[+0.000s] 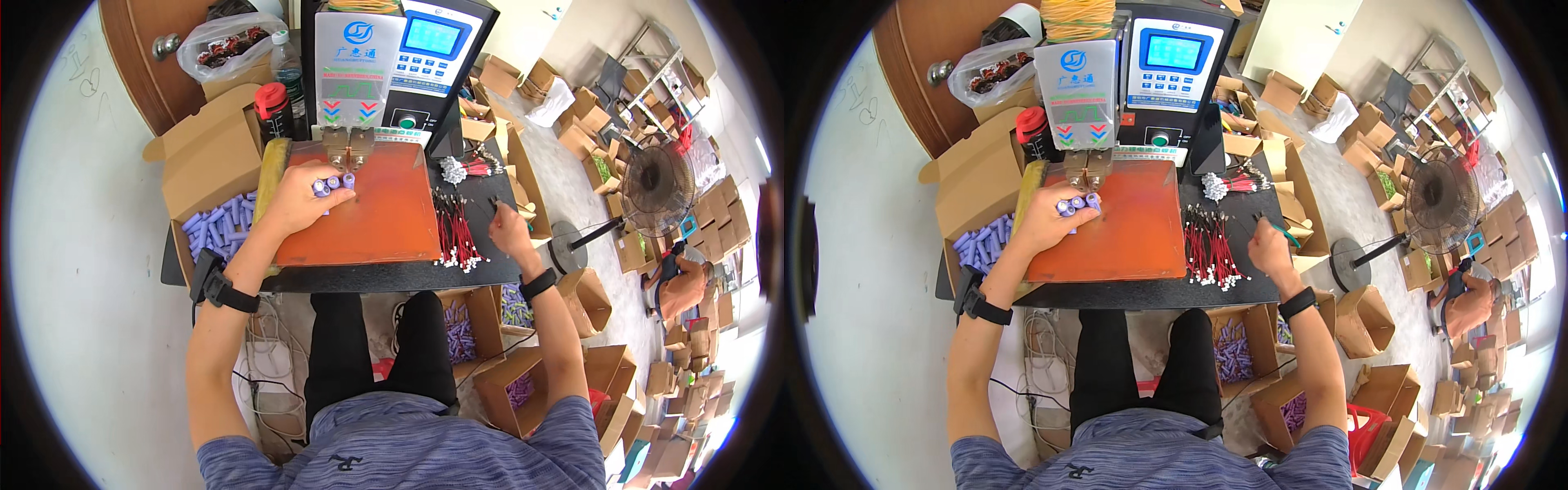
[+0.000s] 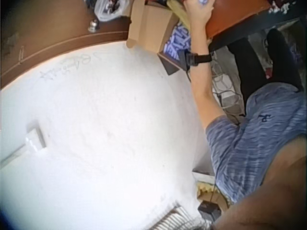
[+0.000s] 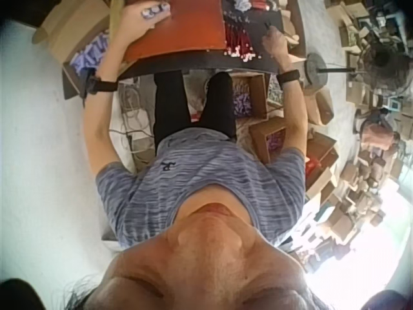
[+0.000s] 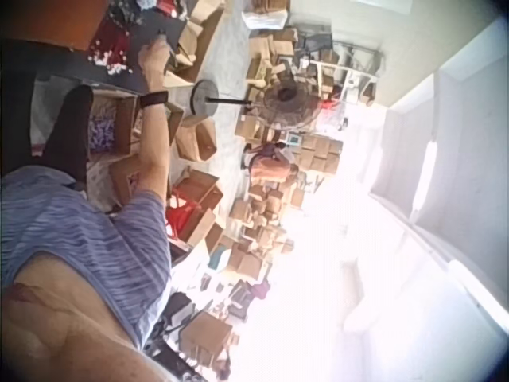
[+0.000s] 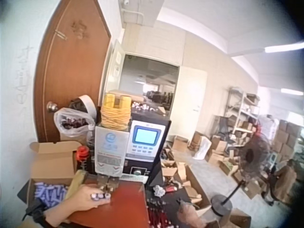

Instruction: The person picks up a battery and a wire, positions them under the welding machine's electrodes, and triggers the weld. They repeat this process for several batteries, occasionally reaching into a box to retrieve more batteries.

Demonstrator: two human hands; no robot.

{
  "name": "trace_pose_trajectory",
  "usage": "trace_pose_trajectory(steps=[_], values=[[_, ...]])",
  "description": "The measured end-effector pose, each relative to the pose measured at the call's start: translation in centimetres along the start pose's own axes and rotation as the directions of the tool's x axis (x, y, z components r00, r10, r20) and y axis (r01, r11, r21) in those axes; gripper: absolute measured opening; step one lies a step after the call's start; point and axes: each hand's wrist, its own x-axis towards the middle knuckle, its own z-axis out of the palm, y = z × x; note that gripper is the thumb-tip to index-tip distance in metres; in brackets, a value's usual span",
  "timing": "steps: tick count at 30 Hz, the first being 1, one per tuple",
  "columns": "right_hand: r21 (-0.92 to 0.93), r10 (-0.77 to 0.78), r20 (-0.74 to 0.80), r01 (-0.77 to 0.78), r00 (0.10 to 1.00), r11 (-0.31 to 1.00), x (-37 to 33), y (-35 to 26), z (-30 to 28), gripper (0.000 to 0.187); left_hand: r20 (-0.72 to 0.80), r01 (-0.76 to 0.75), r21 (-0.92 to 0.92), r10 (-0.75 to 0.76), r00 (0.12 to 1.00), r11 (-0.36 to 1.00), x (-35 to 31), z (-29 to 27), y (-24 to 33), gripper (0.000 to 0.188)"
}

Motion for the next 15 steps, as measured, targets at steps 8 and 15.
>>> trace_pose_trajectory(steps=[8, 15], values=[[-0.057, -0.211, -0.233, 0.203, 0.949, 0.977, 1.8, -3.5, -4.7, 0.012, -0.014, -0.041, 0.012, 0.041, 0.999, 0.999, -0.2, -0.3, -0.3, 0.028], [0.336, -0.173, -0.164, 0.220, 0.971, 0.916, 1.8, -16.6, -6.3, 0.016, 0.017, -0.074, -0.023, 0.074, 0.997, 0.997, -0.2, -0.1, -0.1, 0.023]])
